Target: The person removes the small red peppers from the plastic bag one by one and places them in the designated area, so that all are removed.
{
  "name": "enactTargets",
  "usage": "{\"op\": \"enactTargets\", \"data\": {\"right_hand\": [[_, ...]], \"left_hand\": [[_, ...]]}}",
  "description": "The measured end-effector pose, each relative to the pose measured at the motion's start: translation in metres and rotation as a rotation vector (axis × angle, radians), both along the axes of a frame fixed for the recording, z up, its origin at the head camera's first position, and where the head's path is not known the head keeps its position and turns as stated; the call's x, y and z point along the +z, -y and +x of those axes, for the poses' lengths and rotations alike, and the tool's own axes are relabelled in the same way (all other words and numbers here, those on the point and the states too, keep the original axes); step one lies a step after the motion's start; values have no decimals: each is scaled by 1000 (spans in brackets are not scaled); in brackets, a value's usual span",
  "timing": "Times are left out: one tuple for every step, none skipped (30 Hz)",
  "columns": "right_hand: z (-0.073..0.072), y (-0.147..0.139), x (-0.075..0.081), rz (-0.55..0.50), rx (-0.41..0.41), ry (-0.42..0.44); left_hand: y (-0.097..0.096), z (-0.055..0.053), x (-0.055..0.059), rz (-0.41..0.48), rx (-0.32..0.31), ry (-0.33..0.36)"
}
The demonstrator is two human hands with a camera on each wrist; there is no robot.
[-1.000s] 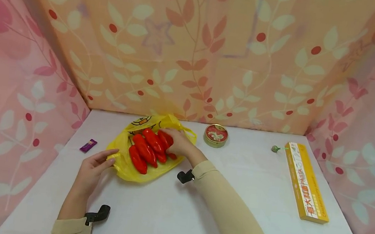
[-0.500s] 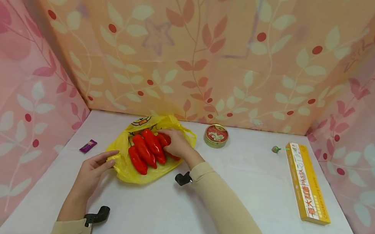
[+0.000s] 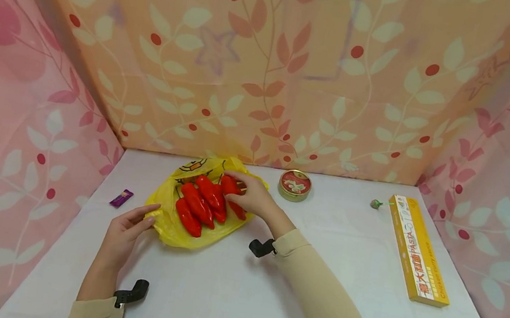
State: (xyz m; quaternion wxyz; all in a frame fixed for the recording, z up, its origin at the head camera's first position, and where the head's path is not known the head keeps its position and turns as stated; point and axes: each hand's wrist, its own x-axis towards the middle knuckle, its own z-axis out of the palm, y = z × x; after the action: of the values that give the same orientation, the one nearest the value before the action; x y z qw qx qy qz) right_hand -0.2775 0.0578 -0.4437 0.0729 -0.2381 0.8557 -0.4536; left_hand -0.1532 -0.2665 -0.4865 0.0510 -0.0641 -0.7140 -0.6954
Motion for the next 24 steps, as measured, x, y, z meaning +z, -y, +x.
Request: {"op": "enactTargets", "data": {"right_hand": [[1, -4, 0, -19, 4, 5], [2, -8, 0, -31, 9, 3], [3, -12, 0, -42, 13, -4], [4, -16, 0, -53, 16, -11], [5, -20, 1, -61, 17, -17], [7, -25, 1, -70, 18, -18], [8, -29, 1, -80, 17, -13], [9, -33, 1, -86, 16, -11], [10, -37, 1, -94, 13, -3], [11, -41, 1, -102, 12, 5], [12, -45, 1, -106, 10, 17], [13, -49, 0, -111, 8, 23], [14, -52, 0, -110, 3, 25], [16, -55, 0, -110, -2, 26], [17, -58, 0, -111, -7, 26], [19, -60, 1, -112, -15, 25], [20, -63, 2, -108, -26, 22], [22, -66, 2, -108, -36, 18], [24, -70, 3, -109, -46, 21], [26, -73, 3, -111, -54, 27], [28, -76, 4, -114, -61, 29], [29, -79, 4, -116, -69, 33], [31, -82, 5, -119, -77, 41], [33, -85, 5, -126, -82, 48]], "left_hand": [[0, 0, 0, -3, 3, 6], [0, 0, -1, -6, 4, 10], [-1, 0, -1, -3, 9, 18], [-1, 0, -1, -2, 8, 21], [-1, 0, -1, -3, 7, 23], [-1, 0, 0, -5, 5, 25], [-1, 0, 0, -4, 4, 27], [-2, 0, 0, -3, 2, 29], [-2, 0, 0, -3, 0, 31], [-2, 0, 1, -5, -2, 33], [-2, -1, 1, -6, -3, 35], [-2, -1, 1, -9, -5, 36], [-2, -1, 1, -9, -6, 34], [-2, -1, 0, -12, -7, 32], [-2, -1, 0, -16, -8, 28], [-1, -1, -1, -15, -10, 24], [-1, -1, -1, -15, -13, 19], [-1, -2, -2, -15, -16, 14], [-1, -2, -2, -11, -20, 10], [-1, -2, -3, -11, -22, 8], [-1, -2, -3, -7, -24, 5], [-1, -2, -3, -4, -25, 5], [-1, -2, -3, -4, -25, 5], [-1, -2, -4, -2, -23, 7]]}}
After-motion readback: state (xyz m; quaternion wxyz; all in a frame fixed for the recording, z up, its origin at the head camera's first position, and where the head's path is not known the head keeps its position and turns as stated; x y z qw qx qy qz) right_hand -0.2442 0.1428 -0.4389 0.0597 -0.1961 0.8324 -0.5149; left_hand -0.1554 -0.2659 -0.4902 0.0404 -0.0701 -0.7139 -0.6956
